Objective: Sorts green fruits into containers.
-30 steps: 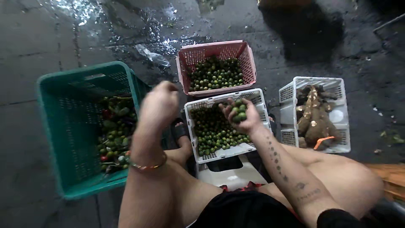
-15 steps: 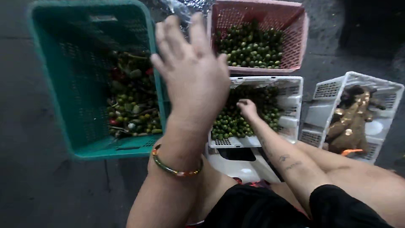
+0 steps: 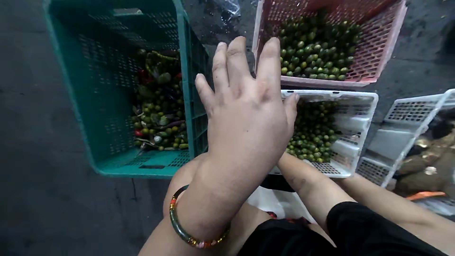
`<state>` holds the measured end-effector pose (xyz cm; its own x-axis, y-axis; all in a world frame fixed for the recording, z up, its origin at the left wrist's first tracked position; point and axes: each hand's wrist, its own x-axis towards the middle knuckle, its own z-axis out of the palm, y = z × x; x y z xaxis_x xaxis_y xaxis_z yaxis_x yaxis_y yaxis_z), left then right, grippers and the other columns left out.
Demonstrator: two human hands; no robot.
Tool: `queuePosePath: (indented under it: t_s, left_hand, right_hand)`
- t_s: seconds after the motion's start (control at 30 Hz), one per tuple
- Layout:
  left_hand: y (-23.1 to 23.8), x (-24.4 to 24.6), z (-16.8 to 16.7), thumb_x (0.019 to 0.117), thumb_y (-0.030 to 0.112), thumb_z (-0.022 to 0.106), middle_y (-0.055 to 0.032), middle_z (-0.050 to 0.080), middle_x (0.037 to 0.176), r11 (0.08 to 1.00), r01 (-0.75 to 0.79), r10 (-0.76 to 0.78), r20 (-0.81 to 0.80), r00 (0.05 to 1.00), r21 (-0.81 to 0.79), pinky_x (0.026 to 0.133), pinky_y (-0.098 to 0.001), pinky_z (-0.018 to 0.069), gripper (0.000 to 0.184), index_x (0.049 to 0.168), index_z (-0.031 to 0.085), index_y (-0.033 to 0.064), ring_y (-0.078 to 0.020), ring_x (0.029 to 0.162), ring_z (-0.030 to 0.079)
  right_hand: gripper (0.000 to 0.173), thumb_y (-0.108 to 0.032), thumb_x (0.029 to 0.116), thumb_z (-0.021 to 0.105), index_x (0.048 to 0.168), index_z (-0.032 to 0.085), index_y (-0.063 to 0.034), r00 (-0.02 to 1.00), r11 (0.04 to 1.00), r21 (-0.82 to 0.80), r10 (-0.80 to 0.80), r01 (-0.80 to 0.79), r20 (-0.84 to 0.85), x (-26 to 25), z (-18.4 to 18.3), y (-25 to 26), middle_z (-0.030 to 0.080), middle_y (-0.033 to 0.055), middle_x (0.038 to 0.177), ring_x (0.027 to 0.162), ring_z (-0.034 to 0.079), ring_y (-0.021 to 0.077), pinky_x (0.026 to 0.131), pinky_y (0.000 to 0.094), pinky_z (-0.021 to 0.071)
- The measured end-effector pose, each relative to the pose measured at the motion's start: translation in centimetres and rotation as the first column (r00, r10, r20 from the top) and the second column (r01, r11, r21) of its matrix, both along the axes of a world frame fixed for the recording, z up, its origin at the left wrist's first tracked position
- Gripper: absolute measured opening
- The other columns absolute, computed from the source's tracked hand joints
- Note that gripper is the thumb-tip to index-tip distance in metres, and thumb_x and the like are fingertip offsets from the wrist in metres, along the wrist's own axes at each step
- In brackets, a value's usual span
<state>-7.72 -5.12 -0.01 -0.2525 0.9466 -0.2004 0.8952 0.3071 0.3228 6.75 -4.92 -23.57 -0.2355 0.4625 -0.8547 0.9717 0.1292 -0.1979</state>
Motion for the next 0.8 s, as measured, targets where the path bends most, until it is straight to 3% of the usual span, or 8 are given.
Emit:
queuePosePath:
  t_s: [0.13,0.23,0.33,0.37,0.4,0.47,0.57,0.8]
  left_hand:
    - [0.3,0.8,-0.1,0.0968,0.054,0.059,-0.0191,0.035,0.161,0.999,0.035,-0.035,0.018,0.999,0.003,0.11,-0.0724,0.0274,0.071,0.157,0.041,0.0226,-0.0444,0.15,0.028]
    - [0.1,0.9,0.2,0.098,0.052,0.059,-0.0188,0.034,0.161,0.999,0.047,-0.047,0.021,0.999,0.003,0.109,-0.0718,0.029,0.069,0.158,0.041,0.0215,-0.0437,0.151,0.027]
    - [0.7,1.1,0.0,0.0963,0.055,0.059,-0.0178,0.035,0.161,1.0,0.008,-0.009,0.014,1.0,0.021,0.108,-0.0693,0.0313,0.07,0.156,0.042,0.0228,-0.0432,0.15,0.029]
    - [0.7,1.3,0.0,0.0971,0.054,0.059,-0.019,0.035,0.161,1.0,0.019,-0.019,0.016,1.0,0.019,0.108,-0.0704,0.031,0.069,0.156,0.043,0.0218,-0.0443,0.15,0.029]
    - [0.7,1.7,0.1,0.098,0.053,0.058,-0.0202,0.035,0.16,0.999,0.037,-0.037,0.02,0.999,0.015,0.108,-0.0708,0.0306,0.068,0.156,0.043,0.0207,-0.0448,0.149,0.029]
    - [0.6,2.4,0.5,0.0992,0.051,0.059,-0.0206,0.034,0.16,0.998,0.069,-0.069,0.036,0.997,-0.002,0.109,-0.0691,0.0313,0.067,0.156,0.042,0.0191,-0.044,0.149,0.03]
    - [0.9,3.0,0.7,0.098,0.049,0.061,-0.0195,0.034,0.161,0.996,0.086,-0.086,0.044,0.995,0.011,0.107,-0.0706,0.0324,0.067,0.156,0.043,0.0204,-0.0441,0.149,0.03]
    - [0.7,3.8,1.0,0.0992,0.049,0.059,-0.0223,0.036,0.159,0.993,0.114,-0.115,0.045,0.992,0.03,0.107,-0.0708,0.0326,0.066,0.156,0.043,0.0196,-0.0459,0.149,0.03]
  right_hand:
    - [0.057,-0.016,0.1085,0.049,0.161,0.029,-0.0079,0.998,0.981,-0.194,0.024,-0.013,0.056,-0.5,2.8,1.8,0.018,0.0215,0.17,0.152,0.03,0.0424,0.115,0.0559,0.0372]
    - [0.052,-0.015,0.1038,0.056,0.155,0.045,-0.0164,0.998,0.997,-0.036,0.061,-0.061,-0.022,1.7,-2.9,-0.5,0.033,0.021,0.163,0.143,0.043,0.0443,0.104,0.0585,0.0472]
    - [0.044,-0.018,0.0955,0.068,0.139,0.062,-0.0165,0.981,0.944,0.312,-0.048,0.106,-0.188,3.1,-9.6,-4.6,0.043,0.0221,0.156,0.13,0.056,0.0464,0.093,0.0618,0.0542]
    - [0.044,-0.017,0.0982,0.064,0.142,0.06,-0.015,0.983,0.959,0.262,-0.067,0.111,-0.173,2.9,-7.9,-4.3,0.04,0.0216,0.159,0.135,0.051,0.0458,0.098,0.0619,0.0514]
    - [0.047,-0.015,0.1043,0.056,0.151,0.05,-0.0142,0.994,0.996,0.06,-0.062,0.067,-0.086,2.2,-3.9,-2.3,0.029,0.02,0.166,0.146,0.039,0.0435,0.109,0.0595,0.0438]
    - [0.05,-0.008,0.1049,0.052,0.154,0.045,-0.0113,1.0,0.991,-0.133,-0.025,0.026,0.005,1.3,0.4,0.3,0.024,0.0219,0.167,0.148,0.035,0.0432,0.113,0.0577,0.04]
    - [0.052,-0.008,0.1002,0.059,0.151,0.05,-0.0113,1.0,0.995,-0.101,0.017,-0.015,0.019,1.3,1.0,1.5,0.03,0.0243,0.164,0.144,0.041,0.044,0.109,0.0559,0.0448]
    - [0.057,-0.013,0.1028,0.056,0.158,0.04,-0.0149,0.999,0.99,-0.141,0.033,-0.029,0.03,1.9,-0.4,1.0,0.029,0.0232,0.165,0.141,0.047,0.0425,0.108,0.0574,0.0457]
